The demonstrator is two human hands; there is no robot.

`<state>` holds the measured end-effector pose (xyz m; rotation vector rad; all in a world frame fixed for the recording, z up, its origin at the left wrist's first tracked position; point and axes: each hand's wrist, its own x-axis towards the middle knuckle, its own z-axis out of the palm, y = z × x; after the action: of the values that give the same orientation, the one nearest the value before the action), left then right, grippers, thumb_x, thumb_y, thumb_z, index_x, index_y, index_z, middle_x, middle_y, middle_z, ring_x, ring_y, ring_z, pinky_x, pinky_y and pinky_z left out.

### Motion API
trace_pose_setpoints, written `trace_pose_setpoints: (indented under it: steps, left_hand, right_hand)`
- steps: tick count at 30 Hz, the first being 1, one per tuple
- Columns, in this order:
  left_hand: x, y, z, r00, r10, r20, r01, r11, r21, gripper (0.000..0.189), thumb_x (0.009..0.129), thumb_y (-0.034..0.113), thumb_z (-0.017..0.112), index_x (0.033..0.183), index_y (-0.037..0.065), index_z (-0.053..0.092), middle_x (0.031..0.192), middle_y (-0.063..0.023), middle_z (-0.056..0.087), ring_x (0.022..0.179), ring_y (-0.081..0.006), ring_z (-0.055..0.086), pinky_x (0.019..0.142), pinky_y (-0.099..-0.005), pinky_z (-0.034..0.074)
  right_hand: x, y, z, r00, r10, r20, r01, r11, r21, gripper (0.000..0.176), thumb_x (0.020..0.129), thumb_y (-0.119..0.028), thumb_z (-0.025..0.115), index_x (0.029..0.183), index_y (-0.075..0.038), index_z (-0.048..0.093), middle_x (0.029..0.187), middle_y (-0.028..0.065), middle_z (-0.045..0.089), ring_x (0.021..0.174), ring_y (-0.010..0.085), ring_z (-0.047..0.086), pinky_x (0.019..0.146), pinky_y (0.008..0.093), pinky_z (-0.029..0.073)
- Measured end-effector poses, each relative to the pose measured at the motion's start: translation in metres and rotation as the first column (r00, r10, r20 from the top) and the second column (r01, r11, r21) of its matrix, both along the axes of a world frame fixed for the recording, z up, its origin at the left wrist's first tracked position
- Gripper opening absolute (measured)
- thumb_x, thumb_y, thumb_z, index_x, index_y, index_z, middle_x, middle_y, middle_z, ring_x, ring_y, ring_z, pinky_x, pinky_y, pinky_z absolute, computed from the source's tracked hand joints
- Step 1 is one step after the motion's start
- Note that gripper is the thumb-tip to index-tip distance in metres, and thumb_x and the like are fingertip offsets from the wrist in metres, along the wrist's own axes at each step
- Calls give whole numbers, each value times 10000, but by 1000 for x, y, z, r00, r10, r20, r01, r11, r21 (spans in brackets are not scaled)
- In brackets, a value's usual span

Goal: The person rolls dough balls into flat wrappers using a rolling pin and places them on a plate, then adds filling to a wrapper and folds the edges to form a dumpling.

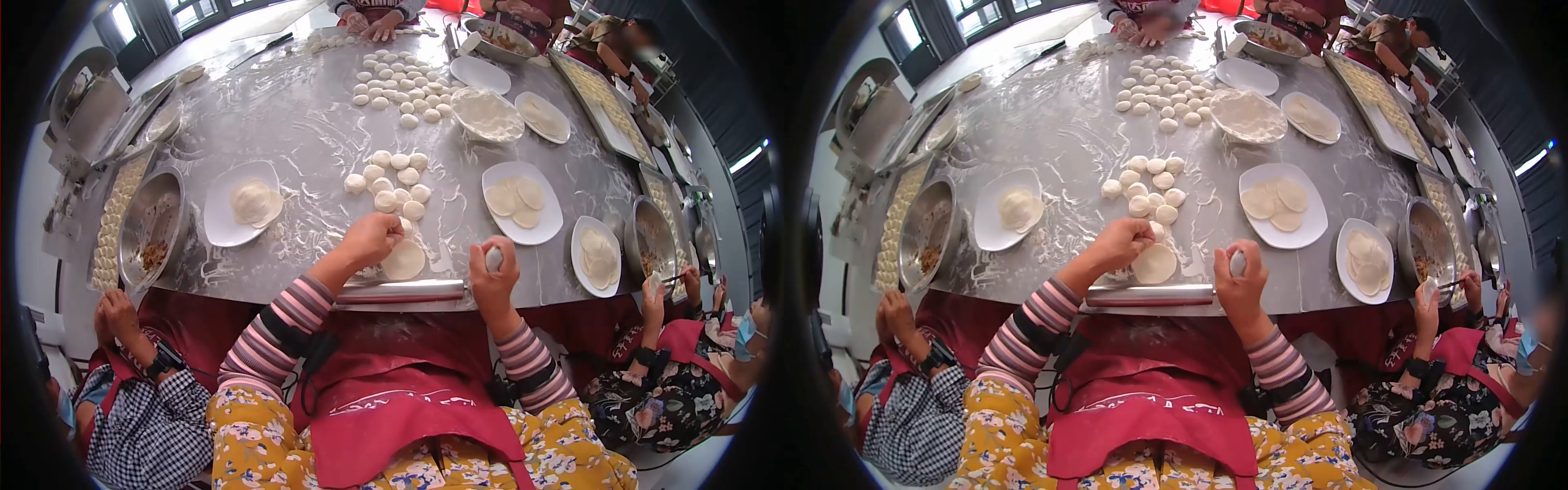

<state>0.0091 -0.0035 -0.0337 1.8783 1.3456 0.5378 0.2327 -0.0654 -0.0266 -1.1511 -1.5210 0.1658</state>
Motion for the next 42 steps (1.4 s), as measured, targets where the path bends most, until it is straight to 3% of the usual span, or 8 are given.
trace_pose_setpoints:
  steps: [9, 10, 15, 28, 31, 33, 39, 42]
  left_hand:
    - [3, -4, -6, 1000, 7, -30, -3, 993, 118, 159, 803, 183, 575, 810, 39, 643, 792, -194, 635, 750, -371, 612, 666, -437, 476]
    - [4, -6, -4, 995, 14, -97, -7, 997, 74, 180, 792, 202, 616, 857, 35, 627, 839, -196, 633, 800, -369, 606, 692, -427, 472]
    - [11, -28, 7, 975, -45, -218, 92, 973, 213, 201, 754, 185, 677, 867, 45, 586, 864, -164, 593, 878, -351, 575, 726, -409, 451]
    - [93, 73, 27, 876, -13, 482, 56, 996, -74, 216, 852, 170, 592, 987, 7, 550, 857, -91, 606, 779, -151, 569, 697, -313, 470]
    - [94, 82, 29, 943, 57, 328, -81, 995, 58, 228, 834, 152, 601, 993, -4, 551, 895, -117, 626, 807, -213, 608, 724, -330, 482]
    - [70, 54, 24, 975, 35, -221, 61, 910, 410, 243, 816, 97, 572, 1030, -14, 546, 991, -141, 621, 875, -292, 618, 762, -375, 486]
    - [39, 19, -5, 889, 51, -456, 312, 662, 681, 287, 773, 84, 540, 1052, 22, 573, 1065, -121, 586, 922, -288, 610, 744, -404, 485]
    - [49, 29, -9, 875, 51, -481, 268, 776, 570, 169, 727, 81, 552, 877, 33, 611, 928, -124, 593, 880, -284, 604, 737, -387, 486]
  right_hand:
    - [-13, 51, -5, 1000, 17, 17, -17, 1000, 3, 197, 782, -39, 662, 872, -51, 487, 731, 144, 549, 598, 319, 558, 542, 370, 435]
    - [-4, 38, -9, 966, -75, 246, 46, 992, 119, 212, 772, -12, 662, 880, -46, 483, 719, 129, 537, 600, 303, 554, 554, 354, 441]
    - [0, -16, -1, 1000, 6, -29, -6, 1000, -27, 226, 761, 5, 677, 884, -39, 492, 697, 105, 537, 560, 249, 567, 514, 317, 451]
    - [6, -19, 1, 996, 82, -35, -82, 997, 5, 218, 761, -28, 691, 867, -43, 501, 680, 109, 558, 547, 254, 582, 510, 324, 461]
    - [7, -19, 1, 995, 96, -40, -97, 995, -6, 217, 762, -30, 692, 869, -45, 504, 678, 108, 558, 546, 254, 580, 512, 321, 460]
    - [6, -18, -3, 995, 90, -52, -89, 996, 14, 217, 761, -31, 694, 870, -47, 506, 677, 108, 558, 546, 255, 578, 512, 319, 460]
    - [6, -16, -1, 991, 102, -91, -103, 995, -10, 209, 761, -33, 693, 874, -58, 518, 695, 114, 552, 563, 257, 575, 509, 332, 451]
    - [6, -12, -1, 998, 18, 58, -23, 997, 79, 165, 788, -19, 649, 869, -37, 506, 748, 133, 539, 596, 257, 549, 570, 332, 451]
